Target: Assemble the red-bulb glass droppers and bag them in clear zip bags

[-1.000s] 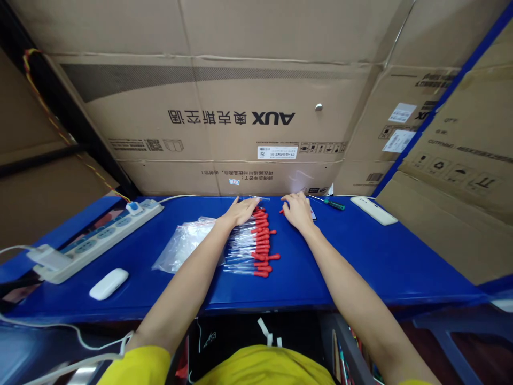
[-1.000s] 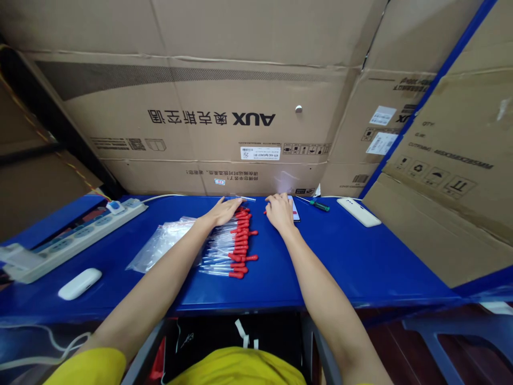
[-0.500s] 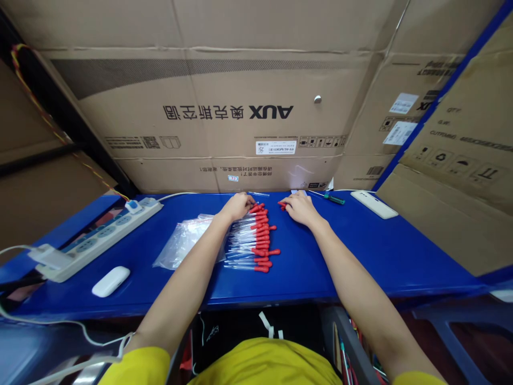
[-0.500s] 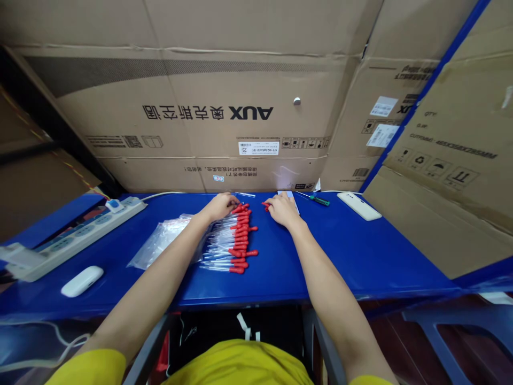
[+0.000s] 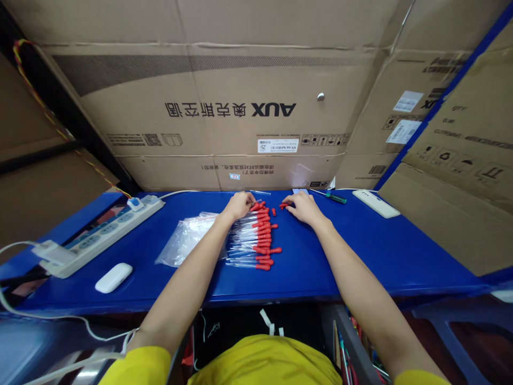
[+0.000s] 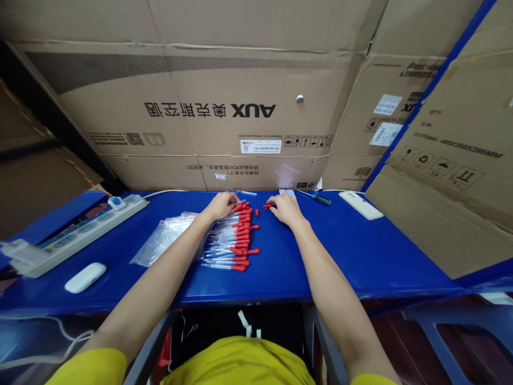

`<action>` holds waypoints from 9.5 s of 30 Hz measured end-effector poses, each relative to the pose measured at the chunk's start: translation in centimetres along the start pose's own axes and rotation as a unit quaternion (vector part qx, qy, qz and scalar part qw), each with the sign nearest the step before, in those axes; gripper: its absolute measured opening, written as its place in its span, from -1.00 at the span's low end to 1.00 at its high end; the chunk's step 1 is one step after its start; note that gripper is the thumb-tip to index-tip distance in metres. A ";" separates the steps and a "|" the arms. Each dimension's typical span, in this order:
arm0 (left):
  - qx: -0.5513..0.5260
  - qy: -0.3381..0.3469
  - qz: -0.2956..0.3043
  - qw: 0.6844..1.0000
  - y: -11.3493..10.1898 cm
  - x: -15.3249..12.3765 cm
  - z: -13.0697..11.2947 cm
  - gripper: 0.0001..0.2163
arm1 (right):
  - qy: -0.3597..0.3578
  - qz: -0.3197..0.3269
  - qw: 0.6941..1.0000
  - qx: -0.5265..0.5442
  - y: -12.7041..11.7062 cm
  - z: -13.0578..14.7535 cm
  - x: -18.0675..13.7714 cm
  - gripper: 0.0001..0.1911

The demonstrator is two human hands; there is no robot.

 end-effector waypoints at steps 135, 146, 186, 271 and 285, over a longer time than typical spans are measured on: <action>-0.048 0.012 -0.091 0.995 -3.8 -2.6 -0.9 -0.70 | -0.149 -0.076 0.971 0.171 -0.4 5.8 0.8 -0.84; -0.154 0.112 -0.084 0.978 -4.1 -3.7 -8.7 -0.66 | -0.032 -0.264 0.912 0.313 -5.9 3.4 -1.0 -0.74; 0.011 0.118 -0.050 0.992 -4.0 -4.4 -9.3 -0.65 | -0.072 -0.251 0.897 0.357 -6.1 5.3 -1.9 -0.74; -0.044 0.227 -0.041 0.972 -4.4 -4.9 -9.9 -0.65 | 0.036 -0.084 0.842 0.532 -3.6 4.1 -1.0 -0.57; -0.045 0.162 -0.005 0.986 -3.6 -4.8 -8.7 -0.71 | 0.062 -0.017 0.826 0.560 -2.1 3.7 -0.7 -0.50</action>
Point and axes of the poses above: each hand's wrist, its own x-axis towards the middle knuckle, its own y-axis out of the palm, z = x × y, the point moved 9 cm from there along x, towards the middle knuckle, and after that the axes turned 5 degrees about -z, right-handed, at the moved point
